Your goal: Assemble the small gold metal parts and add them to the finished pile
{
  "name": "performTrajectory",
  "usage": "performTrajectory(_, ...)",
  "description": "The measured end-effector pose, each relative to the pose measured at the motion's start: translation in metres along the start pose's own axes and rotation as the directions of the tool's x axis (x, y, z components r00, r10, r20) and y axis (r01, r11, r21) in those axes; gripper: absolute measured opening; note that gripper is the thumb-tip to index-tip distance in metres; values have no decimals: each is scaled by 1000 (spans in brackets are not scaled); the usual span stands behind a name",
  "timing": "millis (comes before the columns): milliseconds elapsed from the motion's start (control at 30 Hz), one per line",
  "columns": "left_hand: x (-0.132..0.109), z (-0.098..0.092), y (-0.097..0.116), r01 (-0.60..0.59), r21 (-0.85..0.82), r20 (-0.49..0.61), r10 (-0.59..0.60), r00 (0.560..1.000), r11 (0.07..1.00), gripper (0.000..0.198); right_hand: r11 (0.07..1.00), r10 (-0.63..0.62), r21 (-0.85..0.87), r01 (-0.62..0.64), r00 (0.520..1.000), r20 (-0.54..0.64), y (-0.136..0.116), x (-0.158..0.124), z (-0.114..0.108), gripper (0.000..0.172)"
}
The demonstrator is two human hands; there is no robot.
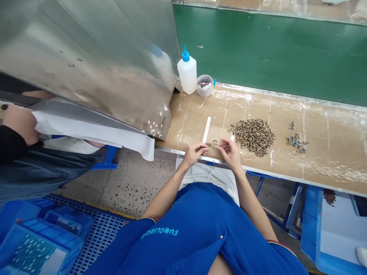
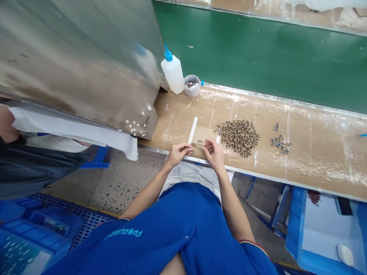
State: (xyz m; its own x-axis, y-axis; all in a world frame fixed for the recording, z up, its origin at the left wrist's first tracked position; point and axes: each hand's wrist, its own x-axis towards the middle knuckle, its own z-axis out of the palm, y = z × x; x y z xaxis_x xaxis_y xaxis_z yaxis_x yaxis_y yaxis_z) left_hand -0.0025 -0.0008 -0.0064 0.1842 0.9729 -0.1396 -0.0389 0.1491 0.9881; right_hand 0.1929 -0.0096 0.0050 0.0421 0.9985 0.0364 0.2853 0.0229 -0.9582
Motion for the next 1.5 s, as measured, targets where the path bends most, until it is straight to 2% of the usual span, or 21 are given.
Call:
performTrajectory(100, 0, 0, -4, -16, 5, 17, 16, 1000, 1000, 35, 997, -62, -53, 61, 998, -28, -2, 4, 6, 21)
performTrajectory(267, 1, -3, -4, -16, 9, 79, 15, 997, 1000, 33, 975, -179, -143, 169, 982, -55, -6, 12, 8, 19)
performTrajectory(400, 1, -5, -3, 0, 23, 122, -2, 992, 1000, 30, 939, -262, -225, 259, 965, 16, -8, 24, 10, 15)
performTrajectory(533, -5, 2, -6, 31, 17, 150, -33, 988, 999, 29, 885, -325, -327, 332, 943, 77, -11, 33, 1, 15)
performTrajectory(700, -8, 11, -11, 21, 25, 138, -24, 990, 999, 29, 906, -279, -301, 299, 954, 107, -10, 28, -5, 16)
performTrajectory(933, -4, 9, -10, -76, 82, 171, 61, 983, 994, 29, 968, -229, -123, 219, 970, -76, -9, 23, 8, 23)
performTrajectory(1067, -5, 10, -9, -129, 119, 182, 106, 978, 985, 28, 995, -61, 61, 77, 972, -228, -13, 12, 3, 32)
performTrajectory(1200, -5, 11, -9, -174, 162, 178, 145, 973, 971, 29, 972, 88, 235, -9, 940, -329, -12, -3, 6, 41)
performTrajectory(1333, -5, 13, -10, -183, 183, 176, 150, 973, 966, 29, 945, 176, 323, -53, 914, -366, -5, -12, 19, 48)
performTrajectory(1500, -6, 15, -11, -152, 194, 143, 125, 982, 969, 29, 960, 137, 275, -44, 935, -328, 2, -15, 24, 46)
